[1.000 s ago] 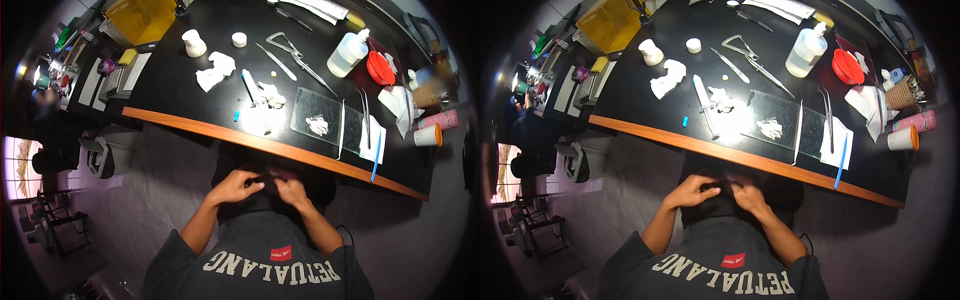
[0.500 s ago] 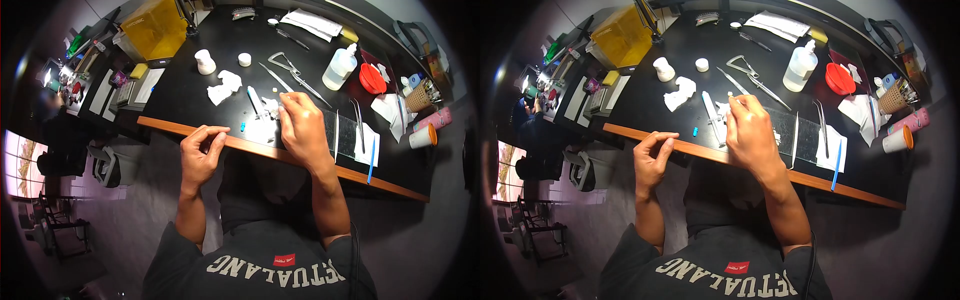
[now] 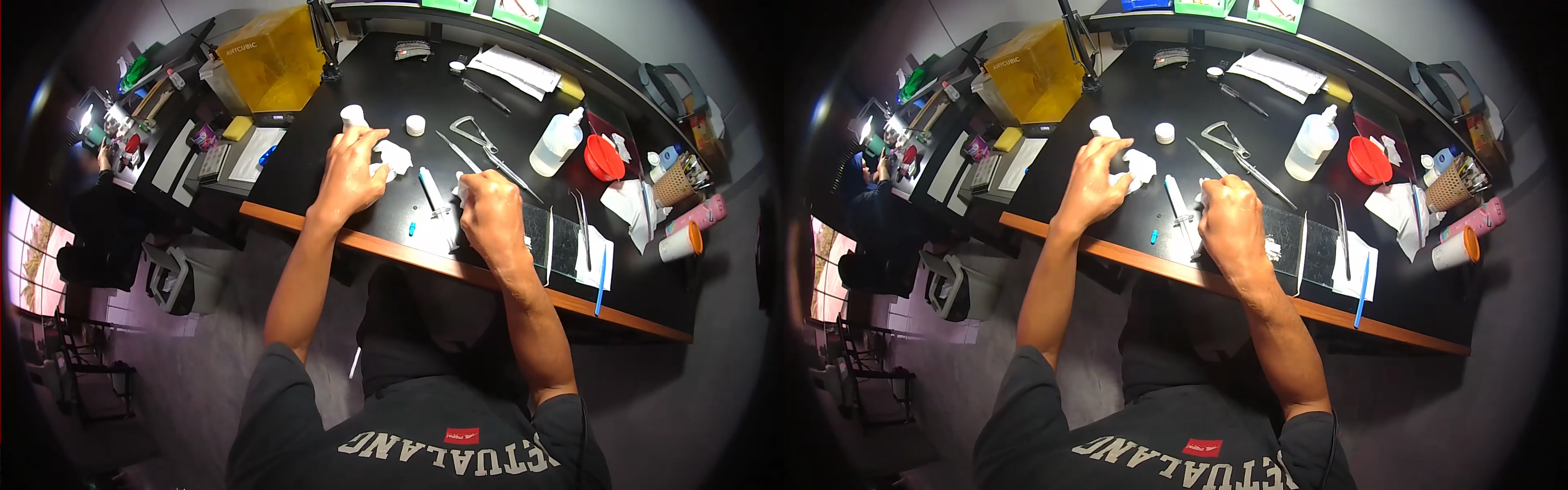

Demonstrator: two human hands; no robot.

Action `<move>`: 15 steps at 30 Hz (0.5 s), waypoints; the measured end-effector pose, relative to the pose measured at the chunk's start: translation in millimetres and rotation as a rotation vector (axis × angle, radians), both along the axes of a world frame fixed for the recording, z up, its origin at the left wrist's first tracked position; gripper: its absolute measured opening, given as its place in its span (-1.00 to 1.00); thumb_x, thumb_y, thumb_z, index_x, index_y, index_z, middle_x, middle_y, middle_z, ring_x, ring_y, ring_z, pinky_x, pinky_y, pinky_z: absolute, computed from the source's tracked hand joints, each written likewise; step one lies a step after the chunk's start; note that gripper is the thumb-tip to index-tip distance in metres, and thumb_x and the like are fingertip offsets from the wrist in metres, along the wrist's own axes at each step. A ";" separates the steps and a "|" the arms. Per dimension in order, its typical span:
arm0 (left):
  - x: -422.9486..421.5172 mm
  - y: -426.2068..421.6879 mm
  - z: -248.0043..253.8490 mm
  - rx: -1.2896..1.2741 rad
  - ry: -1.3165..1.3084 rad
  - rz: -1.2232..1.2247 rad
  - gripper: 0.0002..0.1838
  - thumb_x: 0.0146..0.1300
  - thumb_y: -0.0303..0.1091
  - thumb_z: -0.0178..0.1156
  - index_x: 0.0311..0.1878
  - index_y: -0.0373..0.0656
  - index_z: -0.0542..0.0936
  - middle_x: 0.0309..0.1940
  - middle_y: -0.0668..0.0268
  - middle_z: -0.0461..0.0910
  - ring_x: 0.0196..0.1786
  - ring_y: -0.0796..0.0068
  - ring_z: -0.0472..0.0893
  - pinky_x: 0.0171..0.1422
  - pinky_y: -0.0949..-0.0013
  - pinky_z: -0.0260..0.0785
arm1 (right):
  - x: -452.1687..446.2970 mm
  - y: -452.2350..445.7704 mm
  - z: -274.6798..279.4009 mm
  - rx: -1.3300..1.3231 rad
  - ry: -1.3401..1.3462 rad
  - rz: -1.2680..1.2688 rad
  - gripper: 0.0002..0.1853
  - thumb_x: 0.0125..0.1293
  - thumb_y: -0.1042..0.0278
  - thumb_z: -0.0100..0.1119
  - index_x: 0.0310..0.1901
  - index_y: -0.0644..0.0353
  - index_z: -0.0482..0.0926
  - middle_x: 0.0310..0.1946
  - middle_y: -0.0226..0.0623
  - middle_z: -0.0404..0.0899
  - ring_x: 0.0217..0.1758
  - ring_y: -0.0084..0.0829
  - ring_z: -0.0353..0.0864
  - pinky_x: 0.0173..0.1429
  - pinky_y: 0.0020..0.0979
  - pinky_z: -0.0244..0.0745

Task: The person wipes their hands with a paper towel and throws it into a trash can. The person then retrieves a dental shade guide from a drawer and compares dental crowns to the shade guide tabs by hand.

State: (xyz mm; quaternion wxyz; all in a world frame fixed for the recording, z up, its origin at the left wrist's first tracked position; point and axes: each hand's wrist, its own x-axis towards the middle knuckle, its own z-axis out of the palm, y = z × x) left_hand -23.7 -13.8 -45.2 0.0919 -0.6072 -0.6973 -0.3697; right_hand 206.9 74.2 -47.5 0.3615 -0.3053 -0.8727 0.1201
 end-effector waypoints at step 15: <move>35.9 -18.5 -5.8 0.357 -0.553 -0.019 -0.70 0.27 -0.49 0.29 0.07 -0.23 0.76 -0.19 0.05 0.80 -0.23 0.45 0.78 -0.06 0.32 0.61 | -24.4 -43.6 17.5 -0.091 0.357 0.190 -0.76 0.23 0.64 0.33 -0.07 0.26 0.78 -0.17 -0.10 0.79 -0.12 -0.22 0.82 0.04 -0.32 0.65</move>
